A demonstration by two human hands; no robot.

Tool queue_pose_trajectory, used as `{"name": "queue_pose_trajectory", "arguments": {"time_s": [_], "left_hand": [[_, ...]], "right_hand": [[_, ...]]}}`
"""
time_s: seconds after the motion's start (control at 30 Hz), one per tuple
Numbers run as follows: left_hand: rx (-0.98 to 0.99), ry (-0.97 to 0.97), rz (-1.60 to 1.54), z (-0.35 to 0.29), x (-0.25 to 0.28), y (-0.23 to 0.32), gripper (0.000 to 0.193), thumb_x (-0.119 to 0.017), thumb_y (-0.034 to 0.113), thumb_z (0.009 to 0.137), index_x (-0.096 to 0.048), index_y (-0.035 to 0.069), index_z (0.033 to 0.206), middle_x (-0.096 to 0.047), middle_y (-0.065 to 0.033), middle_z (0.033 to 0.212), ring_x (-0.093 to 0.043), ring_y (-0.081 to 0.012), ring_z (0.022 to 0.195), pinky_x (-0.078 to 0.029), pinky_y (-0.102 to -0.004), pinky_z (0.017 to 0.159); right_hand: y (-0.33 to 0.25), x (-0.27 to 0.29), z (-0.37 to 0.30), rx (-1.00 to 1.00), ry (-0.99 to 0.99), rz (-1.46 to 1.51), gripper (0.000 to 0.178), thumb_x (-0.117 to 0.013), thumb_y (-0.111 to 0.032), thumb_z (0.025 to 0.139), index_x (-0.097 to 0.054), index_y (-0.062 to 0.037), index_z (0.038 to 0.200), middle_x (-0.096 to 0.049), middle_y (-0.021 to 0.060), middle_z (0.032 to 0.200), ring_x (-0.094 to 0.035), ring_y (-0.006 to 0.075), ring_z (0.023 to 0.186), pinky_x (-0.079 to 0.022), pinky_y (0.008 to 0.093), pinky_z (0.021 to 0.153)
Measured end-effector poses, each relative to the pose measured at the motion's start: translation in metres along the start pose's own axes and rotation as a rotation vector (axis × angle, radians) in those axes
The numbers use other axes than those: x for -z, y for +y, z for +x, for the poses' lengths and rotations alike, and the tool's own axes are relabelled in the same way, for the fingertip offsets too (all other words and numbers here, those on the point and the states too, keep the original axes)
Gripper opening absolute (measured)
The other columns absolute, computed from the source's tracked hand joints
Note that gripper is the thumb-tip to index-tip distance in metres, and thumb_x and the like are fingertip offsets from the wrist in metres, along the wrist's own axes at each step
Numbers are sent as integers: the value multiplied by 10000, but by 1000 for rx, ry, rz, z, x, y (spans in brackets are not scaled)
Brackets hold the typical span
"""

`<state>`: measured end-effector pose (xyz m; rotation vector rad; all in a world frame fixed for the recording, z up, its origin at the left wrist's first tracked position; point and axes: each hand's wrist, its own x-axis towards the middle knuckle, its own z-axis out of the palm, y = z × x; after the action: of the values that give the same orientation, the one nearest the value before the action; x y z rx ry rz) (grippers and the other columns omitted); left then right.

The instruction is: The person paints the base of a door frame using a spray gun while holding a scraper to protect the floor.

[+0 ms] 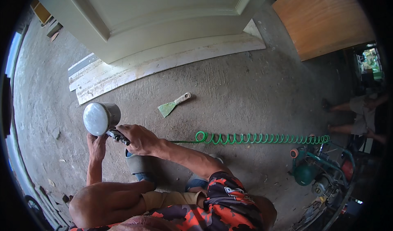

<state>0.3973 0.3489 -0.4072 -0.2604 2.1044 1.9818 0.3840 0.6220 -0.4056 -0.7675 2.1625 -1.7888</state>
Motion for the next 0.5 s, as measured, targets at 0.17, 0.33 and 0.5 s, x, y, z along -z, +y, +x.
{"name": "queue_pose_trajectory", "arguments": {"time_s": [0.17, 0.33, 0.5], "left_hand": [[4, 7, -2, 0, 2, -1, 182, -709, 103, 1124, -795, -33, 1209, -811, -43, 1094, -723, -105, 935, -559, -284, 797], [10, 1, 33, 0, 1, -1, 203, -715, 127, 1131, -805, -31, 1221, -821, -45, 1096, -720, -104, 934, -559, -282, 802], [3, -5, 34, -1, 2, 4, 211, -717, 142, 1134, -811, -27, 1218, -821, -37, 1095, -715, -97, 932, -555, -279, 801]], "right_hand": [[0, -1, 1, -3, 0, 13, 495, -837, -108, 992, -624, -5, 1427, -781, 270, 1193, -784, 473, 1108, -642, 544, 914], [2, -2, 0, -14, -1, 2, 496, -838, -114, 996, -623, -5, 1429, -782, 266, 1197, -786, 470, 1107, -646, 541, 914], [0, -1, 1, -8, 4, 8, 498, -838, -106, 994, -622, -6, 1432, -782, 264, 1200, -785, 470, 1112, -647, 540, 918]]}}
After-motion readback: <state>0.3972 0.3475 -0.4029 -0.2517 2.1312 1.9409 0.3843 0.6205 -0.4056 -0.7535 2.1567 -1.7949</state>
